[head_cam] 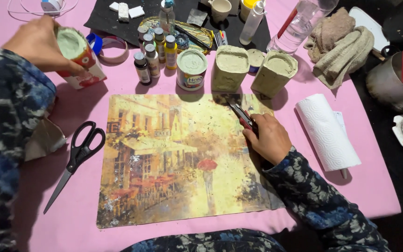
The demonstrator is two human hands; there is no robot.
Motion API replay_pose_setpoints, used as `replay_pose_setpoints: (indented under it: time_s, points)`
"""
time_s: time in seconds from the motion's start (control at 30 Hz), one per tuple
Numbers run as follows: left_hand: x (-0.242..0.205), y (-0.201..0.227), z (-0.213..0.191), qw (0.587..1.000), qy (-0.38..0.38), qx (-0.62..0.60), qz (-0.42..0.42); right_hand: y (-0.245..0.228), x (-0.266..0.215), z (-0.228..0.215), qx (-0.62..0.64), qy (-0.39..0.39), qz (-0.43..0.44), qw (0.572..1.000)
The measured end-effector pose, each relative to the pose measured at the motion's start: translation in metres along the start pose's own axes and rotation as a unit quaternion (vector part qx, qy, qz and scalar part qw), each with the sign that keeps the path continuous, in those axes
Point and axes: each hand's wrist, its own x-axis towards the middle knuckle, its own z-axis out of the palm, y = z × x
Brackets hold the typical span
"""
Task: Removing cardboard molds from cast objects using a utility knife.
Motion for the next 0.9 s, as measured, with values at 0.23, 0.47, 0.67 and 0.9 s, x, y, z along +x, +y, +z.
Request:
replay_pose_setpoints:
  time_s: [0.23, 0.47, 0.67, 0.9]
  points:
    - [-0.074, 0.075, -0.066, 0.981, 0.090, 0.009, 0.170, 0.006, -0.002, -0.006, -0.004, 0.000, -0.017, 1.000]
    - [-0.160, 0.182, -0.054, 0.952, -0.026, -0.232, 0.200, 0.013, -0.004, -0.018, 0.232, -0.015, -0.074, 0.970]
    - [-0.156, 0.210, 0.015, 0.933, -0.113, -0.183, 0.290, 0.018, -0.005, -0.005, 0.622, -0.216, 0.023, 0.752]
    - [-0.160, 0.235, 0.015, 0.947, -0.117, -0.188, 0.233, 0.010, -0.014, 0.002, 0.648, -0.267, 0.033, 0.713]
